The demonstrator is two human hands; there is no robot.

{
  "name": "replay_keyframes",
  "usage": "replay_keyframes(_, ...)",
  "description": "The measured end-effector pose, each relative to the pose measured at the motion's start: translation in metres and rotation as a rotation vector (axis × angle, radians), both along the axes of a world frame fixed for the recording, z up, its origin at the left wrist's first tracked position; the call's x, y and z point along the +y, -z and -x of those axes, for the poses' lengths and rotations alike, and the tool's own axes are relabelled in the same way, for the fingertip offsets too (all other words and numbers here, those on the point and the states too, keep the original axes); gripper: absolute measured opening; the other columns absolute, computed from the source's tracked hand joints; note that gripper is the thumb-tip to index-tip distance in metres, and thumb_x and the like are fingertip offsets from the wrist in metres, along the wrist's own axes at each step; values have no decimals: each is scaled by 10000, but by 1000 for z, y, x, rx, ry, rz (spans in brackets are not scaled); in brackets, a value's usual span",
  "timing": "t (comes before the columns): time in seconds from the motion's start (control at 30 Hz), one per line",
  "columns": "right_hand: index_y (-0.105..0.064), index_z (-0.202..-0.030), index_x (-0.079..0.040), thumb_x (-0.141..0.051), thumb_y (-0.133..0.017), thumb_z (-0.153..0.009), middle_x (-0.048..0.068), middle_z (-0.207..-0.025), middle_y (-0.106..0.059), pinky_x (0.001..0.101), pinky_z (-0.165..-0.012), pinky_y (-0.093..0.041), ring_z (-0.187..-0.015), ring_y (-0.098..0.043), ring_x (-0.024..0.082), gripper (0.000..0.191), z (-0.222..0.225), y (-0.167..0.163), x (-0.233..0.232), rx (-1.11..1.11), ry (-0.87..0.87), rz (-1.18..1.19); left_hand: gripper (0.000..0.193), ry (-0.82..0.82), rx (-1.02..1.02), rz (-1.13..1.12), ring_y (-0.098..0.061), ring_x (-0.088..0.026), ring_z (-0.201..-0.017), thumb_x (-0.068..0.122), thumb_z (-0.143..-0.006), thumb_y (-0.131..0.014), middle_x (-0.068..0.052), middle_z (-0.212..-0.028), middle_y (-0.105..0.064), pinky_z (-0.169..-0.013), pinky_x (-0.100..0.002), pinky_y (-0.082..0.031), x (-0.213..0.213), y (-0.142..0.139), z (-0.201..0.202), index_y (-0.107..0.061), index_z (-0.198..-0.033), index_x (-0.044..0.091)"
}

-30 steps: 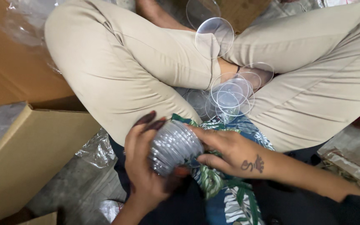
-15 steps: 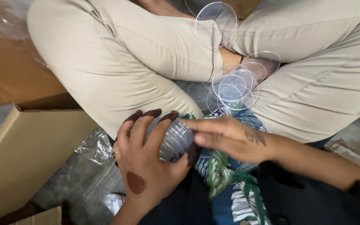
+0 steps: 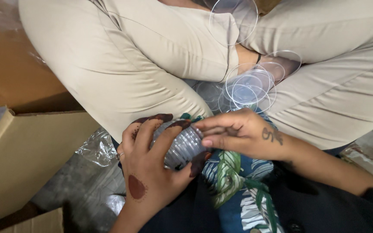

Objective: The person sits on the floor and stacks small clear plastic cups and lids into tall stacks, then wraps the stacks in clear plastic film. A second person nearby handles cups from a large box of loose cups.

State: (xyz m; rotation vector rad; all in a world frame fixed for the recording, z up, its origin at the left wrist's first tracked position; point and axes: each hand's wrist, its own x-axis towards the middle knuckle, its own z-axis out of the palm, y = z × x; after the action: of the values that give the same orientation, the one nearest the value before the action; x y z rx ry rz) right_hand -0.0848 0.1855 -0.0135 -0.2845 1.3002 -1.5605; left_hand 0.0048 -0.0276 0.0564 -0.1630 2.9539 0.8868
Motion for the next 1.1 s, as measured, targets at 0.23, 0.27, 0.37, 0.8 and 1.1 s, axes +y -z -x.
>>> replay_keyframes(0.23,-589,-1379,25,35,-711,-901,172,-1216,-745,323,-975,-622,-1130,-723,185,493,-2,2,0,-10,48,5,601,9,10,2,-516,-410,-1190,414,-642,-910,-121,-1227,-602,-1004,-526,-425,-3,2,-1,-710,-1138,140)
replay_keyframes(0.27,-590,-1373,25,40,-723,-888,171,-1213,-745,324,-969,-627,-1122,-727,185,503,-2,1,-1,14,45,-6,602,11,15,-8,-526,-397,-1188,425,-652,-914,-118,-1225,-602,-1014,-525,-426,-3,2,-1,-709,-1141,140)
replay_keyframes(0.37,-572,-1409,33,40,-692,-928,192,-1212,-749,329,-988,-612,-1128,-728,197,495,1,1,-1,-114,98,60,603,4,25,-26,-536,-381,-1182,444,-667,-923,-116,-1222,-602,-1022,-516,-428,-3,3,-1,-709,-1140,137)
replay_keyframes(0.8,-566,-1397,16,20,-712,-887,147,-1210,-733,289,-948,-613,-1074,-736,164,530,2,-7,-2,-51,141,-30,589,13,41,-25,-553,-354,-1150,450,-688,-916,-107,-1208,-618,-1019,-494,-415,-1,-1,2,-716,-1144,135)
replay_keyframes(1.1,-656,-1152,-19,-60,-746,-829,182,-1174,-691,430,-944,-545,-1107,-673,374,338,11,-39,-7,1449,233,-490,606,4,49,-36,-581,-312,-1147,494,-700,-902,-88,-1200,-630,-1030,-483,-417,-1,-2,2,-717,-1158,142)
